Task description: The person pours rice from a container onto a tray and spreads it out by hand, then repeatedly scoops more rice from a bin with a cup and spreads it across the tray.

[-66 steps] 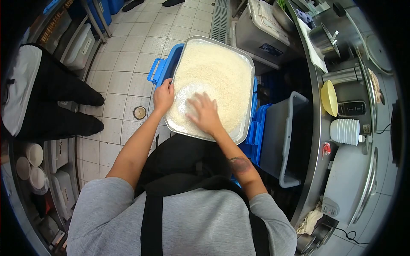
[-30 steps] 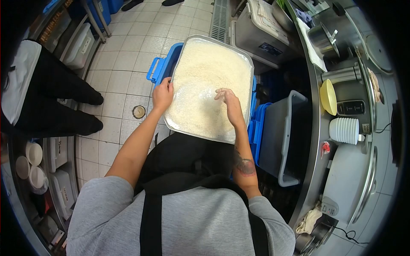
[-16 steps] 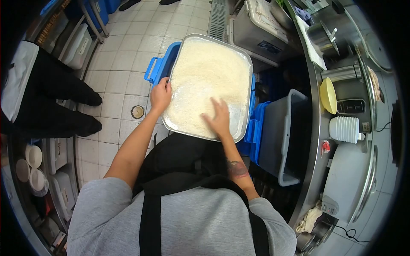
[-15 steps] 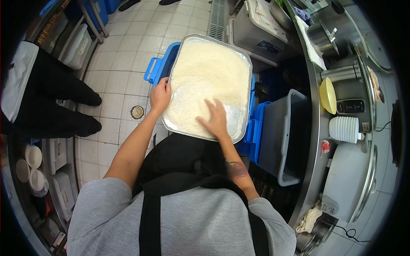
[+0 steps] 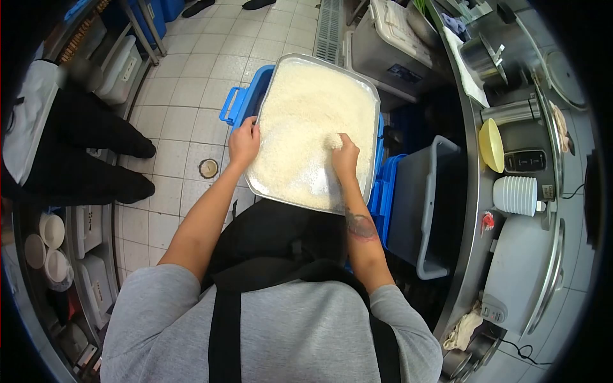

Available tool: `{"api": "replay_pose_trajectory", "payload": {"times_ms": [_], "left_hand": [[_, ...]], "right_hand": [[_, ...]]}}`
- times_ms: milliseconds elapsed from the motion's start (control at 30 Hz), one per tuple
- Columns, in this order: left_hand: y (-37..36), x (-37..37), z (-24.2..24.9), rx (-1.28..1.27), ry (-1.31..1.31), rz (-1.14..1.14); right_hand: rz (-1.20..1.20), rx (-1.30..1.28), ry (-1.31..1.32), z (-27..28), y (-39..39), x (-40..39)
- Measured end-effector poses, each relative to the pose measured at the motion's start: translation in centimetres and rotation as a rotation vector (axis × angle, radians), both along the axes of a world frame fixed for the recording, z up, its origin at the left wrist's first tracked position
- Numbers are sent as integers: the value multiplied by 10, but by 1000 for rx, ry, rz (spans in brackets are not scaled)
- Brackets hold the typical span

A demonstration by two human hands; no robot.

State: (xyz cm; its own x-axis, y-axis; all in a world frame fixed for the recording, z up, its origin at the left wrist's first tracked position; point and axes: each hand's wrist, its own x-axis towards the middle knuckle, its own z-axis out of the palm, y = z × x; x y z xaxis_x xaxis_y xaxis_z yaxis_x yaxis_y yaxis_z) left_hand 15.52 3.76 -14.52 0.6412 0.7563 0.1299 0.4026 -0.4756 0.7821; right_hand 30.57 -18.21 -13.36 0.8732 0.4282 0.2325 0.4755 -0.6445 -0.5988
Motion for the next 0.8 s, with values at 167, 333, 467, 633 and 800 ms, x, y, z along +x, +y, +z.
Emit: {"api": "replay_pose_trajectory", "payload": {"times_ms": [167, 333, 467, 633, 800], "left_hand": [[0, 0, -2, 0, -2, -5], [1, 2, -2, -9, 3, -4], [2, 2, -9, -4, 5, -7], [-1, 1, -5, -32, -101, -29], [0, -2, -8, 54, -70, -70]], "right_hand": [[89, 131, 478, 42, 9, -3], [410, 175, 482, 89, 9, -1], [420, 53, 451, 63, -10, 31], [56, -87, 69, -11, -19, 26], [204, -41, -93, -27, -1, -46]]}}
